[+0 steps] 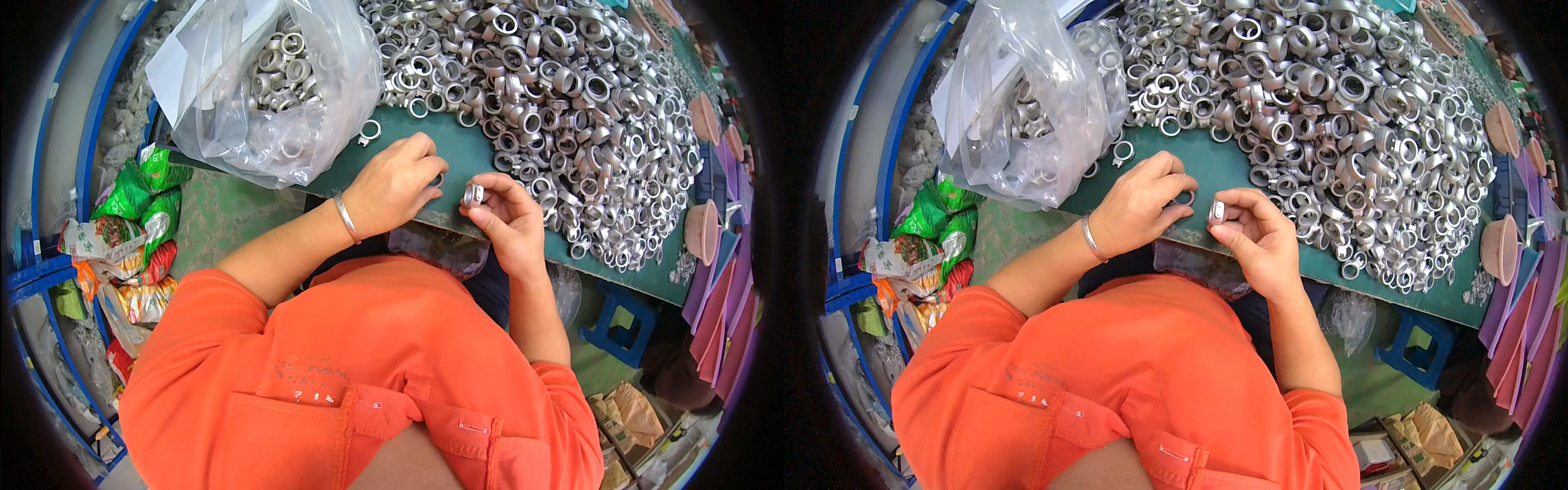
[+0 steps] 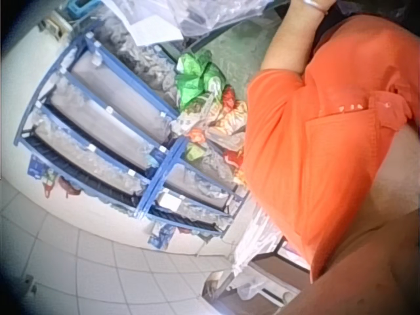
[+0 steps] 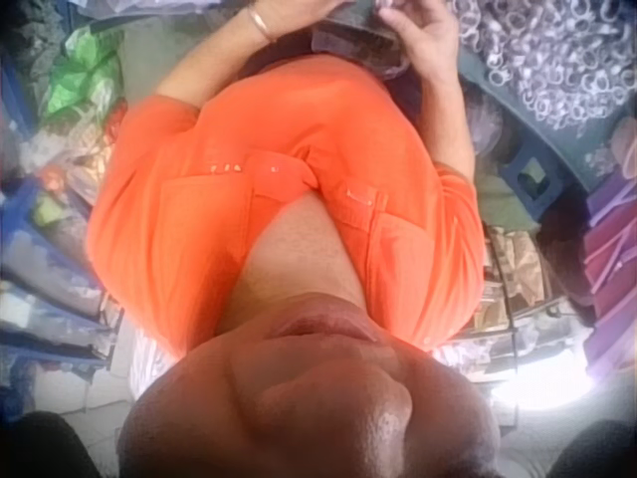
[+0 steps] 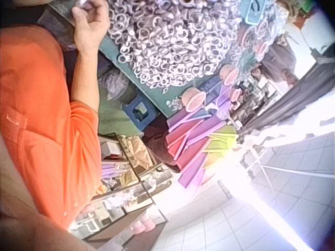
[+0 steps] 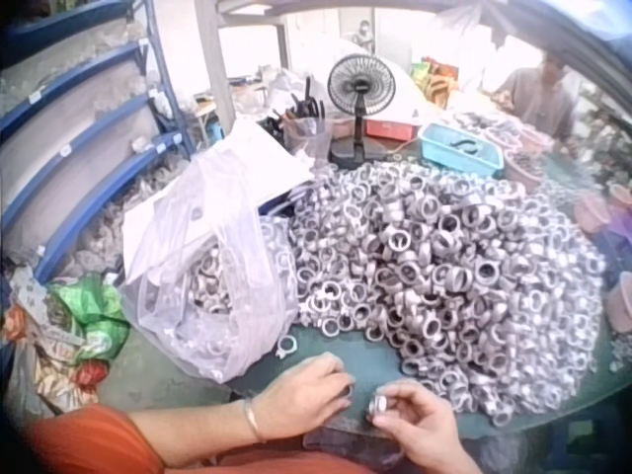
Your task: The person picks up metal ring components from a large pile on a table, looks at them, and places some into a plastic bag or a container.
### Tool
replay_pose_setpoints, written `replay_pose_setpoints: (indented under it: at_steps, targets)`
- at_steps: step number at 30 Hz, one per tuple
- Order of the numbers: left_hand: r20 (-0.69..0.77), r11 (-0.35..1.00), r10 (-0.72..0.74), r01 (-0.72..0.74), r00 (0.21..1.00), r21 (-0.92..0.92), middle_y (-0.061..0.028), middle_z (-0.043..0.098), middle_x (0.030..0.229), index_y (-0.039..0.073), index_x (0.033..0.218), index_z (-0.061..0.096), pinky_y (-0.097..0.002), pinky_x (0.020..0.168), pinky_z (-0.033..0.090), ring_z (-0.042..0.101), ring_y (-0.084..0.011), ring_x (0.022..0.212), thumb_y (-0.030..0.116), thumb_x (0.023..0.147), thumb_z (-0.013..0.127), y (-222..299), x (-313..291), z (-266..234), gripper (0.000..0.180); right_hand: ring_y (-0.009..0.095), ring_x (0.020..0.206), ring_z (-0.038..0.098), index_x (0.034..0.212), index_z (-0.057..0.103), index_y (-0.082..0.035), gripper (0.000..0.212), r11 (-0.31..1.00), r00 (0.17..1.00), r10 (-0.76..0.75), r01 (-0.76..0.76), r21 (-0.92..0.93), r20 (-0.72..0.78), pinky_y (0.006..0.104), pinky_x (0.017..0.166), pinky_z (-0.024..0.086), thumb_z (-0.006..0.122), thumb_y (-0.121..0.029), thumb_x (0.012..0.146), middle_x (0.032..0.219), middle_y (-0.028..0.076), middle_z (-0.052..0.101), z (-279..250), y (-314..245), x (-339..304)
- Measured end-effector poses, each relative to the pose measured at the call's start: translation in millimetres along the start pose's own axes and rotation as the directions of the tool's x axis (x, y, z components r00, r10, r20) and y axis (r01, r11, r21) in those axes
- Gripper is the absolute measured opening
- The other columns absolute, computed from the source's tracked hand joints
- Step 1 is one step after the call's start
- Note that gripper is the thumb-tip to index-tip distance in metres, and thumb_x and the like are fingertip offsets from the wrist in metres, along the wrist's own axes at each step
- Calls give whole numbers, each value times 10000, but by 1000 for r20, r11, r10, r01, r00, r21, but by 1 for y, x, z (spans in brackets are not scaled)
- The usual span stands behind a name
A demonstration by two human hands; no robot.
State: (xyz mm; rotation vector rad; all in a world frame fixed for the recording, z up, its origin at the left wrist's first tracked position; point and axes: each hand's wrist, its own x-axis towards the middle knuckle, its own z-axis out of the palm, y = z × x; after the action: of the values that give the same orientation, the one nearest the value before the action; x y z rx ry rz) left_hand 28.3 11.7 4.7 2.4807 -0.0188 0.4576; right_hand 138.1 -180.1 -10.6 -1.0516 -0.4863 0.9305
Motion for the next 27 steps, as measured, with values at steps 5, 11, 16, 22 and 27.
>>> replay_pose_setpoints:
  at_steps: [5, 11, 16, 22, 27]
  targets:
    - [47, 699, -292, 247, 955, -671, -82, 599, 1049, 17, 1082, 617, -324, 828, 551, 655, -199, 920, 15, 845, 716, 3, -1, 2, 257, 143, 997, 605, 1204, 564, 45, 379, 998, 1000, -25, 25, 57, 1, 274, 878, 533, 675, 88, 844, 1100, 70, 598, 0, -1, -2]
    - [407, -337, -244, 316, 880, -887, -153, 639, 1200, 12, 1198, 575, -376, 959, 547, 640, -286, 1133, 66, 988, 551, -4, -13, 4, 219, 197, 1049, 632, 1212, 552, 42, 389, 985, 998, -56, 52, 164, 21, 350, 900, 572, 676, 76, 845, 1164, 115, 602, 1, -3, -2]
    - [425, -471, -167, 307, 890, -827, -195, 627, 1220, 15, 1216, 559, -391, 967, 541, 638, -290, 1135, 109, 1013, 516, -3, -16, 6, 228, 231, 1078, 635, 1220, 546, 37, 401, 974, 996, -82, 71, 215, 45, 379, 905, 579, 681, 64, 844, 1202, 144, 591, 1, -5, -2]
    - [423, -485, -127, 316, 897, -816, -192, 635, 1181, -5, 1101, 611, -357, 902, 547, 664, -244, 1040, 108, 1002, 545, 1, -16, 5, 163, 205, 1044, 625, 1175, 569, 40, 371, 985, 996, -78, 69, 161, 50, 338, 863, 579, 697, 65, 827, 1173, 133, 576, 5, -15, -8]
    - [535, 367, -121, 538, 836, -759, -74, 614, 1054, -4, 940, 657, -293, 818, 517, 608, -150, 923, 51, 899, 689, 15, -31, -1, 76, 166, 902, 604, 1075, 637, 6, 329, 862, 916, 130, 86, -500, 381, 267, 731, 536, 715, 79, 764, 1035, 74, 566, -3, -50, -17]
